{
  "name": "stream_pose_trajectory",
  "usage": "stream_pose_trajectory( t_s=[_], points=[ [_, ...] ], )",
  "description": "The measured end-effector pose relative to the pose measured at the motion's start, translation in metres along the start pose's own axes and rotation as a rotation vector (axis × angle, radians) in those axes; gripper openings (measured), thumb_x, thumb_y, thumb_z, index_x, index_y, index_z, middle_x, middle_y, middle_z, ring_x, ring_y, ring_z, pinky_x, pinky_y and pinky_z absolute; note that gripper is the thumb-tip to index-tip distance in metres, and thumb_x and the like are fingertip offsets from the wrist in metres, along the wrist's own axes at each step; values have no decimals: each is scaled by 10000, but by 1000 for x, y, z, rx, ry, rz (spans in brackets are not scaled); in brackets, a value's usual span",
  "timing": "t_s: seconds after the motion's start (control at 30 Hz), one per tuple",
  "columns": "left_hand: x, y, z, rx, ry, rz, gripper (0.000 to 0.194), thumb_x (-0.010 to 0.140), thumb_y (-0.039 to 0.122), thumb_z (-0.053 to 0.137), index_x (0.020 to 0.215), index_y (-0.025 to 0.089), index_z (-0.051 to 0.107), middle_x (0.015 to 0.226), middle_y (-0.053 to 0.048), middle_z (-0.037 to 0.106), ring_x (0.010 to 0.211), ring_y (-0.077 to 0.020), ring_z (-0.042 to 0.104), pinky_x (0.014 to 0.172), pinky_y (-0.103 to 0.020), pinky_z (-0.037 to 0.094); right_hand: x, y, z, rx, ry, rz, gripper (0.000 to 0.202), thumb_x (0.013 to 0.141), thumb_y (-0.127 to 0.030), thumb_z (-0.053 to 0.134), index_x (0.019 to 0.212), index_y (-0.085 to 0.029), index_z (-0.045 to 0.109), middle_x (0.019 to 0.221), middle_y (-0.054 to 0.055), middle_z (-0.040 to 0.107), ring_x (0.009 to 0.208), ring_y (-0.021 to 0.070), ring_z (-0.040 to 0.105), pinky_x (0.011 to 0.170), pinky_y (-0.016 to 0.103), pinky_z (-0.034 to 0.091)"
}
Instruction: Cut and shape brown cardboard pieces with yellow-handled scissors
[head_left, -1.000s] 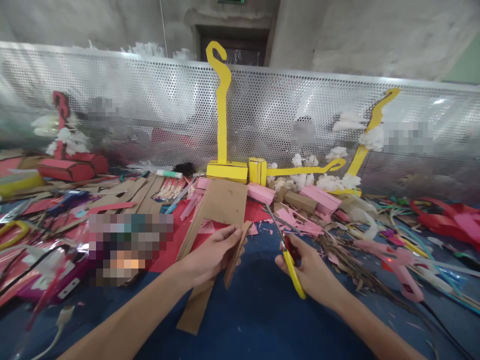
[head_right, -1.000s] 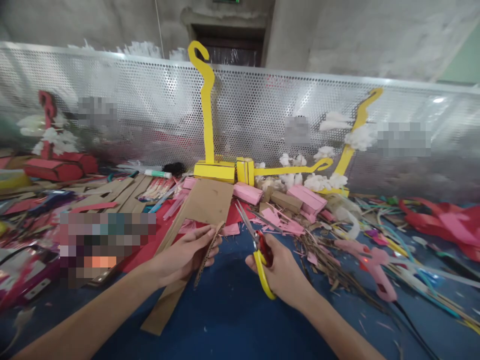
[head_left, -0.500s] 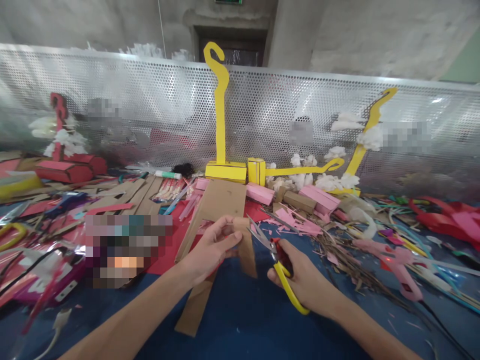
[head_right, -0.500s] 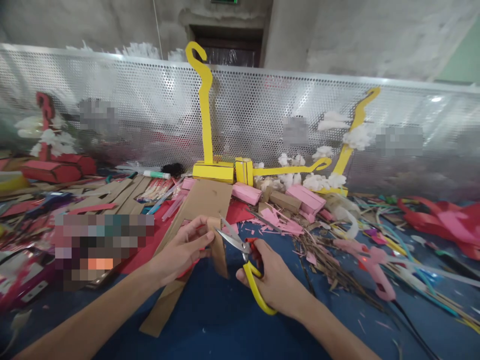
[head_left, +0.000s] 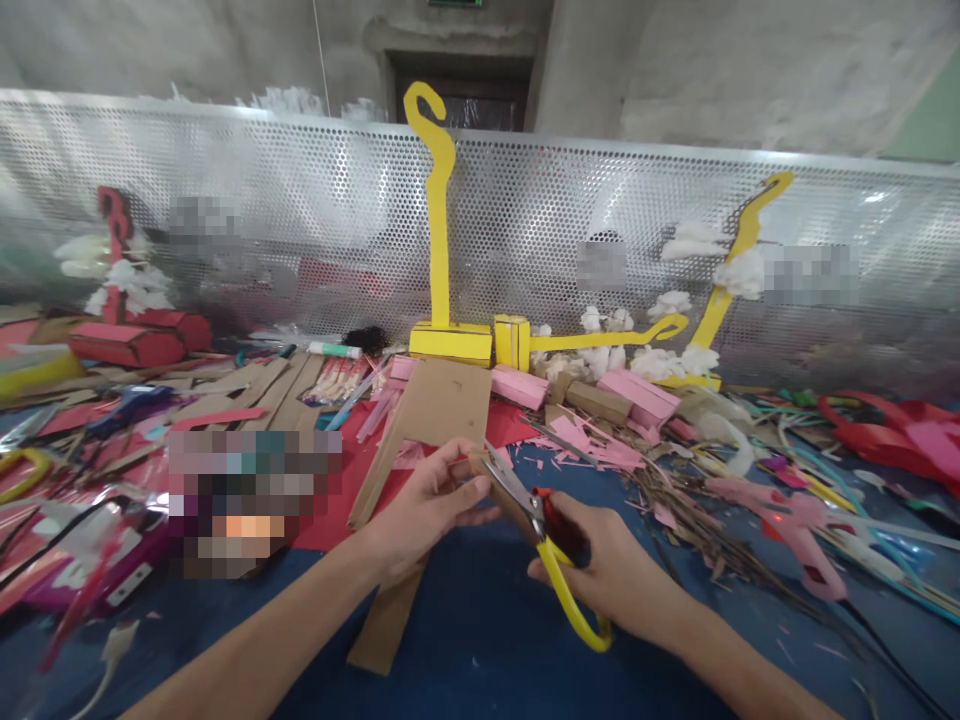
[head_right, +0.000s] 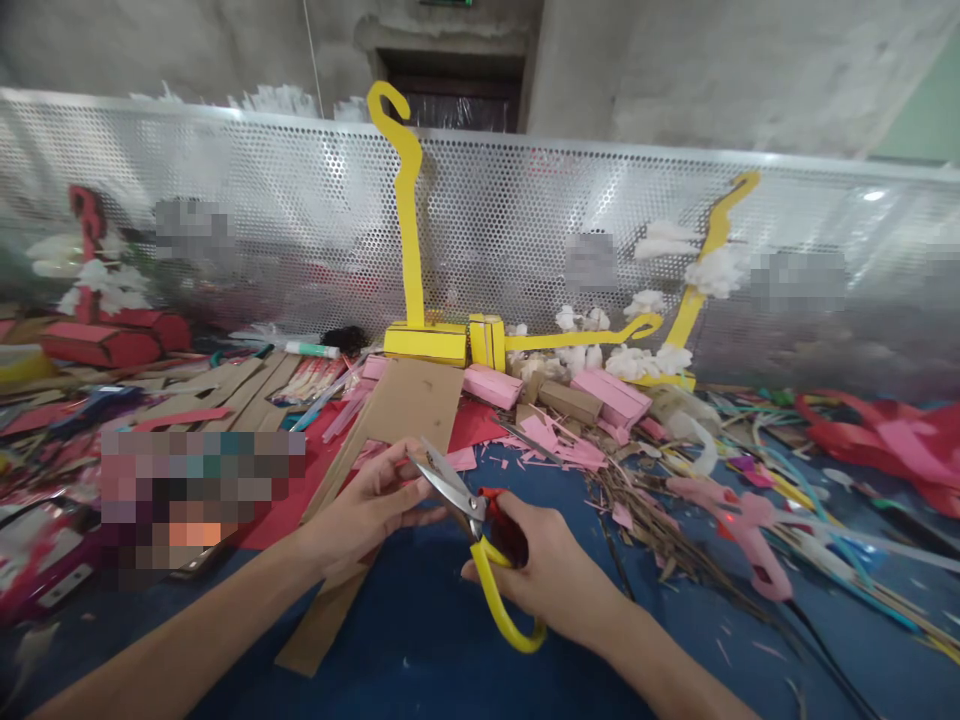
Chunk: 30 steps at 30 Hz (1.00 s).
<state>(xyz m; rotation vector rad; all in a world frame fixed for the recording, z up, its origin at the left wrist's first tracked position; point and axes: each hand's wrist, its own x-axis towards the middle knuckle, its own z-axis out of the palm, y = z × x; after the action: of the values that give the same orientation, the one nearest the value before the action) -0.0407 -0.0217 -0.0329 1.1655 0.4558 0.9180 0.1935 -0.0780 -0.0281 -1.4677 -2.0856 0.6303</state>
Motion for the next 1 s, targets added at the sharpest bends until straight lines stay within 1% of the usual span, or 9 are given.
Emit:
stream_pose_trajectory(
  t_s=[0.07,0.2,0.33,0.4,0.53,0.67,0.8,0.9,1.0],
  points=[
    [0,0,-1,17,-3,-1,227,886,346,738,969,219,569,1061,-24,689,1022,-176,675,949,-391,553,1,1,1,24,-6,15,319,798,-426,755,796,-213,518,654,-69,477,608,119,348,517,219,322],
    [0,-1,-2,46,11,14,216,901,346,721,999,218,577,1095,-42,688,1046,-194,675,963,-418,556,2,1,1,17,-5,57,314,754,-377,783,773,-209,518,648,-68,489,621,118,349,521,217,311],
    [1,-2,-2,92,44,62,188,932,356,679,1038,215,617,1029,-38,671,1031,-195,658,932,-427,578,2,1,1,-2,-3,62,316,745,-382,786,776,-208,523,640,-69,483,614,118,338,516,225,291],
    [1,-3,-2,103,54,83,174,939,344,671,1038,208,629,1028,-40,665,1026,-194,653,926,-426,581,1,1,2,5,-9,61,330,739,-387,796,771,-210,520,634,-73,475,607,116,337,515,226,287],
    [0,-3,-2,67,37,87,146,945,315,667,1014,193,626,1041,-44,665,1012,-184,653,939,-436,581,1,3,3,50,7,64,365,721,-373,820,729,-212,492,614,-82,449,598,109,328,515,220,293],
    [0,-5,-1,19,40,91,143,941,299,674,1006,184,620,1088,-57,663,1063,-196,635,962,-466,577,2,4,2,84,24,71,349,711,-374,826,742,-208,520,605,-87,424,591,106,315,506,213,298],
    [1,-7,-2,1,39,94,141,940,295,676,1018,187,632,1064,-51,658,1036,-183,630,943,-451,591,2,8,3,113,38,68,301,715,-349,813,772,-206,555,622,-79,451,592,107,337,510,209,321],
    [1,-8,-3,-21,40,96,112,939,283,677,994,194,636,1022,-34,656,1014,-171,636,934,-433,597,2,13,5,137,37,80,263,728,-320,791,750,-206,555,610,-71,465,569,107,368,502,212,332],
    [1,-7,-3,-39,41,89,89,945,278,670,971,200,636,1015,-27,666,1020,-175,645,931,-427,595,3,17,7,159,47,92,251,750,-338,772,731,-200,563,598,-64,468,565,112,397,499,213,341]
  ],
)
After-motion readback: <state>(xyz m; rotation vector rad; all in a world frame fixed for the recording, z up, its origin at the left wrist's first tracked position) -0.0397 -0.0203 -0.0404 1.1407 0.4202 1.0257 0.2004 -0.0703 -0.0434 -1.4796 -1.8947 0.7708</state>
